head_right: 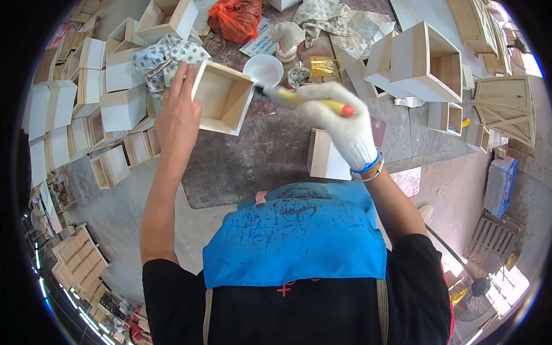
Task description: The recorder moves a pallet jack, then applies a white coating to the seams of wooden boxes with a brush before sanding them.
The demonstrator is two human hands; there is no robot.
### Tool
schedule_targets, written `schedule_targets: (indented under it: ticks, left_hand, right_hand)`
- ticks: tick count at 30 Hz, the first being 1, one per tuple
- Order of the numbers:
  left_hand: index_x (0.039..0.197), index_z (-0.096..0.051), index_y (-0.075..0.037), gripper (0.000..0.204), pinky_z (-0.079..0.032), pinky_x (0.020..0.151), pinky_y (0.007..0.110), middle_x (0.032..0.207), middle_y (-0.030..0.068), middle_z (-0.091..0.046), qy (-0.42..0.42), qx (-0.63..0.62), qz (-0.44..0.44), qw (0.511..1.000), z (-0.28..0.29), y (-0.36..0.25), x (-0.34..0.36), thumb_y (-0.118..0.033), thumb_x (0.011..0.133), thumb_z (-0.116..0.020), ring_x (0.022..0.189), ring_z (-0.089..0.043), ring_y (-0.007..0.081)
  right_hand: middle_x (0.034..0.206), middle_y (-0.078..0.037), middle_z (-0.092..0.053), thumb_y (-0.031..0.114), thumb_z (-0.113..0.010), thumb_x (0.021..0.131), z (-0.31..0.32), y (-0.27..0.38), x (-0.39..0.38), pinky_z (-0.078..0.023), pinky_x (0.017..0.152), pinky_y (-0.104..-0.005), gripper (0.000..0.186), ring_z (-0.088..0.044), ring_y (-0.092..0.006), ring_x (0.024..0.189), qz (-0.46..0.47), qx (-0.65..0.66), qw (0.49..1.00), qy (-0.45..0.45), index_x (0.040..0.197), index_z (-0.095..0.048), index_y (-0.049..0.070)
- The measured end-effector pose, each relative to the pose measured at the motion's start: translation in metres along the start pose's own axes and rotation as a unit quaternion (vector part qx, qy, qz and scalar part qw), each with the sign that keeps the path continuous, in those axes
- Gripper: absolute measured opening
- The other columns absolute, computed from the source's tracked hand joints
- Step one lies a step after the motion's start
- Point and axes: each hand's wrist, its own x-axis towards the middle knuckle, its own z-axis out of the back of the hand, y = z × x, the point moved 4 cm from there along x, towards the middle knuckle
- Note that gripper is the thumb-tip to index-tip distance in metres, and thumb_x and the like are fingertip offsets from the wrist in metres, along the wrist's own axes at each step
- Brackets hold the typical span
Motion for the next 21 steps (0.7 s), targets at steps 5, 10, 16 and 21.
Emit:
schedule_targets:
  ticks: [5,10,16,21]
  left_hand:
    - [0.141,-0.051,-0.007,0.053,-0.055,0.089,0.045,0.152,0.0055,-0.047,0.046,-0.108,0.067,0.991,-0.014,0.021,-0.017,-0.012,0.088,-0.053,0.114,-0.062,0.0333]
    - [0.144,-0.047,-0.004,0.055,-0.047,0.102,0.042,0.154,0.0085,-0.045,0.094,-0.159,0.100,0.978,-0.014,0.020,-0.020,-0.013,0.090,-0.048,0.126,-0.055,0.0321]
    - [0.145,-0.046,-0.003,0.055,-0.043,0.107,0.040,0.154,0.0100,-0.045,0.109,-0.180,0.117,0.971,-0.018,0.020,-0.026,-0.012,0.091,-0.047,0.132,-0.052,0.0320]
    - [0.146,-0.046,-0.009,0.057,-0.053,0.094,0.044,0.155,0.0025,-0.044,0.083,-0.138,0.097,0.982,-0.027,0.024,-0.025,-0.016,0.090,-0.051,0.118,-0.060,0.0310]
  right_hand:
    - [0.111,-0.006,-0.070,0.001,-0.067,0.087,0.011,-0.006,0.004,-0.051,0.093,-0.0286,0.024,-0.064,-0.0138,0.105,-0.032,-0.005,0.995,-0.094,0.111,-0.071,0.000]
    - [0.114,-0.008,-0.069,0.001,-0.066,0.089,0.004,-0.003,0.012,-0.051,0.095,-0.0291,0.023,-0.065,-0.0164,0.107,0.031,-0.059,0.997,-0.049,0.111,-0.071,0.000]
    - [0.114,-0.009,-0.068,0.001,-0.067,0.088,-0.007,-0.004,0.017,-0.052,0.094,-0.0307,0.023,-0.066,-0.0193,0.106,0.096,-0.104,0.990,-0.014,0.110,-0.071,0.001]
    - [0.111,-0.009,-0.069,-0.001,-0.073,0.082,-0.014,-0.006,0.011,-0.053,0.092,-0.0328,0.027,-0.067,-0.0209,0.104,0.107,-0.134,0.985,0.022,0.109,-0.073,0.005]
